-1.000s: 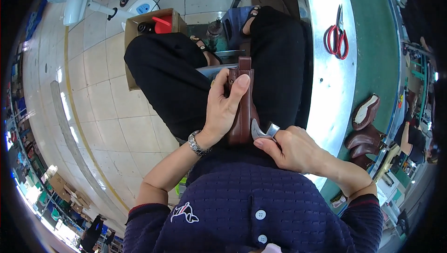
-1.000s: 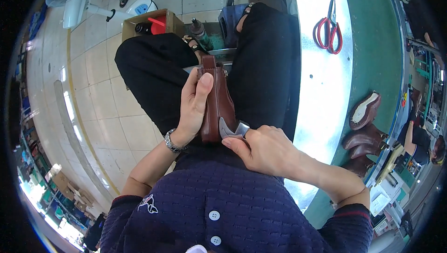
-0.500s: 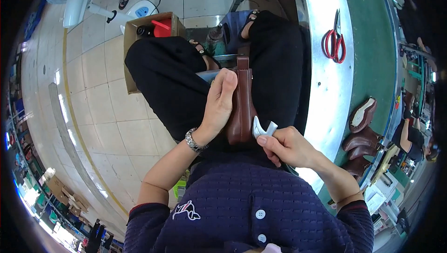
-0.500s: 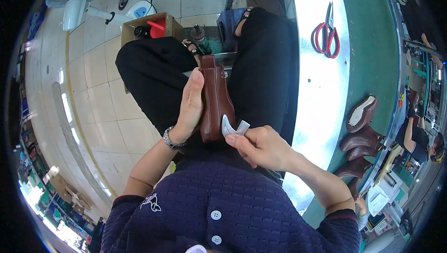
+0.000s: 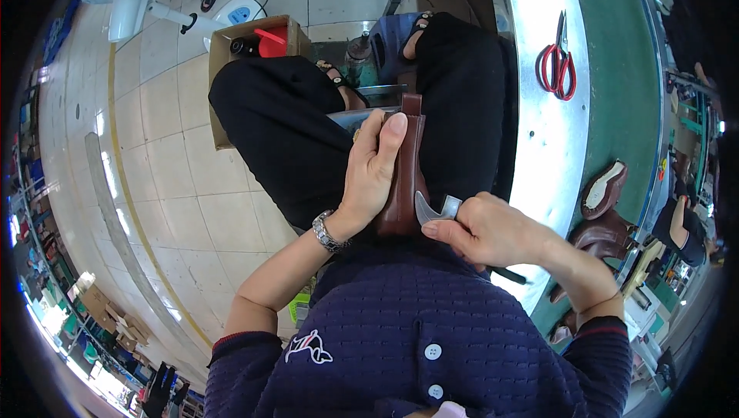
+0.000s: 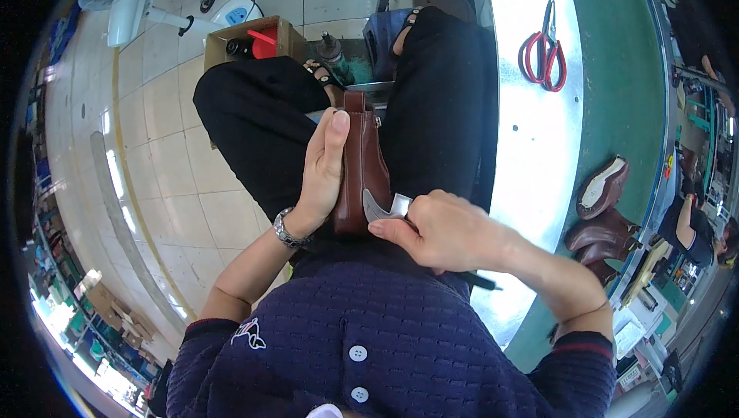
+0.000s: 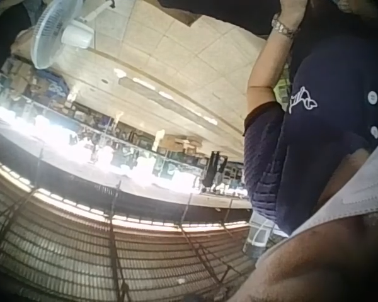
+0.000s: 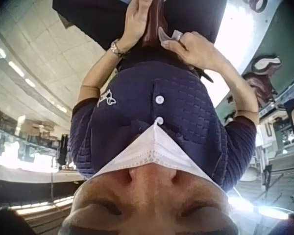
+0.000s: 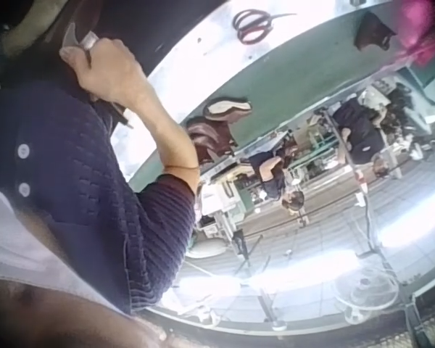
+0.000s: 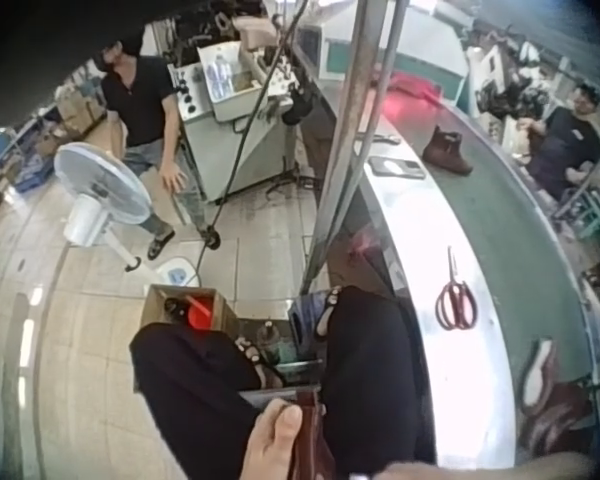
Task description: Pulling and securing the shoe upper onto the last using pliers and a hammer.
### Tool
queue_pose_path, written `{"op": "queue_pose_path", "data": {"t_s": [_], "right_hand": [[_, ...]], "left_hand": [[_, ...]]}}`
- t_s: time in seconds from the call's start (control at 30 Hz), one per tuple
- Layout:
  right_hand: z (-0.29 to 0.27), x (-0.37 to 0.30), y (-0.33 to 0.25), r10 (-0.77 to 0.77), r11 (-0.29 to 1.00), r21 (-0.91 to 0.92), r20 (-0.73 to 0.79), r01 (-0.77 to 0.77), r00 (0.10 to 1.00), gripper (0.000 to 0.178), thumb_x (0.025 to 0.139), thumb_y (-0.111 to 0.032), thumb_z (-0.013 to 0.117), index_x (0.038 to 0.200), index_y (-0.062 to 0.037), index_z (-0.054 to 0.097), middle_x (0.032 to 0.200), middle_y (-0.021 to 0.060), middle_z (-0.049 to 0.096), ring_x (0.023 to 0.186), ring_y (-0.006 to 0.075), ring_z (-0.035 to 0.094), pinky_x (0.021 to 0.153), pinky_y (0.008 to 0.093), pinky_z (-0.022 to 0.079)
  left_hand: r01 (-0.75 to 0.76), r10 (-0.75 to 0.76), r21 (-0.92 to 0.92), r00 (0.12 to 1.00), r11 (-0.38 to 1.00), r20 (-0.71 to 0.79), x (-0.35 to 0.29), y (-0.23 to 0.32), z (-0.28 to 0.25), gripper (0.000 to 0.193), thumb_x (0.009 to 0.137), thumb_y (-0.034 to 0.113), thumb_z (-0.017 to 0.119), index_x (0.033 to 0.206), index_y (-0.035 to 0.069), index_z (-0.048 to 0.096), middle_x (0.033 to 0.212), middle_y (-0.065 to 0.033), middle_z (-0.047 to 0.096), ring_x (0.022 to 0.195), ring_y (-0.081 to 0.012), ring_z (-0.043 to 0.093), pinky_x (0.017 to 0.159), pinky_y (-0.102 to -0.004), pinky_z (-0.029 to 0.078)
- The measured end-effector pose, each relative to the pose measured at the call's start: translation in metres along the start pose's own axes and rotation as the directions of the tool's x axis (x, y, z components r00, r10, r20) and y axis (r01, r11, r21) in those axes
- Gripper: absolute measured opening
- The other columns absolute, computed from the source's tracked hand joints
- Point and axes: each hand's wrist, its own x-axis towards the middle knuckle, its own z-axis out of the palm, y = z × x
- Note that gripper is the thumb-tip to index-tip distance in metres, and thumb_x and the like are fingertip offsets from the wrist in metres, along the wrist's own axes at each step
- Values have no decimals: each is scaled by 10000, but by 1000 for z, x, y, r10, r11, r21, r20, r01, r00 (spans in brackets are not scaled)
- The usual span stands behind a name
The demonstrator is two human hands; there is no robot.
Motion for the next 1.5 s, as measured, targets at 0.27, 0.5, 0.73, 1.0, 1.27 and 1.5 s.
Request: {"op": "queue_pose_path", "data": {"t_s": [0.27, 0.5, 0.73, 1.0, 1.27, 1.5], "right_hand": [[29, 2, 19, -150, 983, -152, -345, 102, 927, 610, 978, -453, 521, 591, 6, 626, 474, 110, 562, 410, 215, 573, 449, 310, 452], [29, -2, 40, -75, 948, 286, -222, 139, 972, 598, 983, -494, 489, 583, -60, 584, 474, 20, 550, 444, 115, 574, 485, 245, 439], [21, 6, 30, -105, 957, 254, -137, 138, 985, 639, 985, -518, 462, 556, -58, 575, 480, 23, 556, 436, 117, 567, 489, 250, 446], [6, -7, 14, -196, 915, -392, -221, 97, 955, 642, 981, -519, 468, 607, -24, 632, 504, 56, 590, 463, 163, 609, 493, 302, 479], [-8, -7, 108, 239, 967, 143, -802, -213, 547, 461, 977, -359, 530, 773, 35, 657, 630, 166, 641, 539, 303, 618, 562, 371, 497], [-10, 2, 233, 77, 828, -6, -989, -560, 124, 468, 896, -146, 618, 1313, 17, 484, 1101, 249, 558, 987, 393, 592, 835, 460, 488]], "left_hand": [[108, -90, -216, 992, 970, 89, 9, 6, 2, 442, 1022, 460, 437, 788, 87, 414, 725, 31, 359, 684, -69, 340, 656, -249, 349], [130, -110, -325, 991, 937, 80, 17, 13, -4, 406, 1030, 449, 422, 898, 83, 536, 791, 53, 454, 709, -30, 397, 684, -203, 378], [108, -85, -303, 993, 947, 87, 13, 6, -3, 416, 1026, 464, 422, 947, 76, 552, 811, 51, 472, 718, -27, 408, 683, -201, 382], [127, -58, -310, 973, 942, 223, 8, -1, -8, 438, 1016, 428, 467, 1282, 80, 468, 1102, -33, 550, 974, -89, 510, 872, -221, 410], [-123, 72, 42, 784, 991, 617, 4, -37, -46, 1324, 670, 296, 887, 1538, 102, -93, 1605, -177, 15, 1482, -256, 62, 1178, -355, 115], [-73, 65, -5, 860, 997, 507, 19, -22, -26, 1059, 720, 137, 852, 1549, 145, 194, 1479, -99, 402, 1326, -197, 395, 1107, -330, 294]]}}
